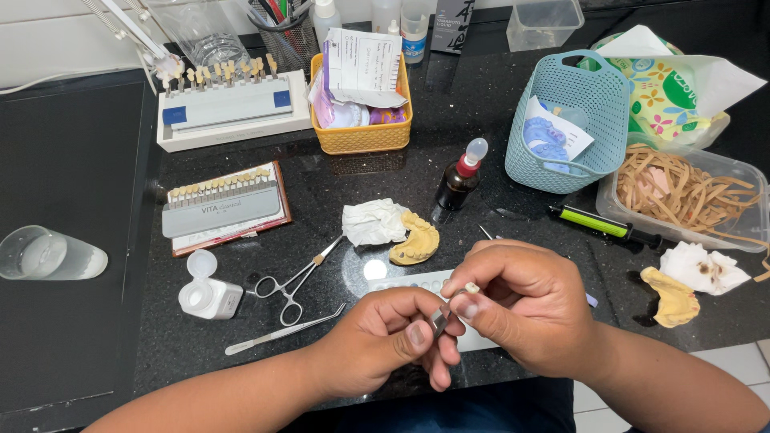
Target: The person cleans a paintbrush on a tissue, then uses tweezers to hold a small artificial tooth while applying paint from a palette with the brush. The person repeatedly dips the brush into the palette and applies paint to the tooth, occasionally adjusting the grip with the tweezers.
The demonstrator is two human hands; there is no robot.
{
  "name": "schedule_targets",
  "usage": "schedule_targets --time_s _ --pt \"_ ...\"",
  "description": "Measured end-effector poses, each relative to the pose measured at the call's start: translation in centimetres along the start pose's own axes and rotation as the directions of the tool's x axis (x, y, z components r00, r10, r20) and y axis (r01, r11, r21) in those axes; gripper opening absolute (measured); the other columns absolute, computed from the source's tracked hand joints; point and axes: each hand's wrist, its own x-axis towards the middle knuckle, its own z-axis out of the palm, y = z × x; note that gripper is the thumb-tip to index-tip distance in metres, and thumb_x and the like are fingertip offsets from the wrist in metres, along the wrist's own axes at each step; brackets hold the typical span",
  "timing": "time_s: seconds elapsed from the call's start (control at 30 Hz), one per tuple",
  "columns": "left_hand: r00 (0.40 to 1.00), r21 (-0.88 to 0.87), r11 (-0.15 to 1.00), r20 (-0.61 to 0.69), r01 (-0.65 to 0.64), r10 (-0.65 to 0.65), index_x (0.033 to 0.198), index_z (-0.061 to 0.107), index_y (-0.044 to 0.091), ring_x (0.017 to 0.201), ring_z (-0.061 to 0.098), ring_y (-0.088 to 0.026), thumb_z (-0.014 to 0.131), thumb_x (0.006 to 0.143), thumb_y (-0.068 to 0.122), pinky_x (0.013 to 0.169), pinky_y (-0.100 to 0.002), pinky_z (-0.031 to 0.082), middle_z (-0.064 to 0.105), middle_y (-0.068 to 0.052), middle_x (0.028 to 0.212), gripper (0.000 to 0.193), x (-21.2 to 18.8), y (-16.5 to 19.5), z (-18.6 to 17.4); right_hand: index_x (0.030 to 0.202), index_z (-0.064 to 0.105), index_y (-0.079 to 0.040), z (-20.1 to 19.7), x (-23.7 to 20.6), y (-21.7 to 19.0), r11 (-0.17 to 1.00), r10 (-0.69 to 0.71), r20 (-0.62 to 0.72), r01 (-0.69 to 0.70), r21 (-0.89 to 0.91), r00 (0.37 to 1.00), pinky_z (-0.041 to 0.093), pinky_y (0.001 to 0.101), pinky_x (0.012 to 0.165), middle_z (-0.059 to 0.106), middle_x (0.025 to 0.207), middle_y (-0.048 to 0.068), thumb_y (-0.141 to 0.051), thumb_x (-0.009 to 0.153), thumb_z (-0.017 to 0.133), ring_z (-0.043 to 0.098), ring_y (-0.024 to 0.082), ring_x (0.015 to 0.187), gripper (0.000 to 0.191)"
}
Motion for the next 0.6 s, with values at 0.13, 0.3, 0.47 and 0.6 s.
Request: schedule_targets --time_s 0.13,0.3,0.47,0.6 --pt "0.991 0.222 0.969 -0.043 -0.112 0.125 0.127 0.06 0.0 0.104 0.071 -0.017 0.067 0.106 0.029 0.096 -0.035 0.059 0.072 -0.01 0.112 0.037 -0.1 0.3 0.8 0.107 0.074 -0.002 -0.1 0.4 -0.6 0.966 -0.125 0.069 0.138 -0.221 0.99 0.051 0.0239 0.065 0.073 0.089 0.006 -0.009 0.096 0.07 0.067 0.01 0.075 0.014" --pt "0.88 0.808 0.537 -0.05 -0.243 0.473 0.112 0.069 0.003 0.097 0.078 -0.02 0.071 0.101 0.018 0.088 -0.03 0.061 0.078 -0.011 0.106 0.019 -0.2 1.4 1.7 0.112 0.072 -0.004 0.0 0.8 -0.8 0.941 -0.225 0.16 0.257 -0.22 0.961 0.053 0.0266 0.069 0.072 0.092 0.006 -0.009 0.098 0.07 0.068 0.013 0.079 0.014" --pt "0.779 0.906 0.293 0.062 -0.306 0.624 0.113 0.069 0.003 0.098 0.079 -0.023 0.075 0.097 0.012 0.086 -0.031 0.063 0.077 -0.013 0.108 0.02 -0.1 2.1 2.0 0.113 0.073 -0.004 0.0 1.0 -0.7 0.931 -0.262 0.191 0.3 -0.209 0.946 0.051 0.0269 0.07 0.067 0.092 0.004 -0.008 0.098 0.072 0.063 0.014 0.079 0.016" --pt "0.741 0.925 0.198 0.117 -0.323 0.661 0.112 0.069 0.002 0.094 0.079 -0.023 0.077 0.095 0.012 0.081 -0.031 0.063 0.076 -0.013 0.104 0.022 -0.2 2.3 2.1 0.114 0.072 -0.005 0.0 1.0 -0.7 0.923 -0.288 0.207 0.329 -0.202 0.935 0.051 0.0273 0.074 0.067 0.094 0.004 -0.007 0.098 0.071 0.062 0.014 0.081 0.016"
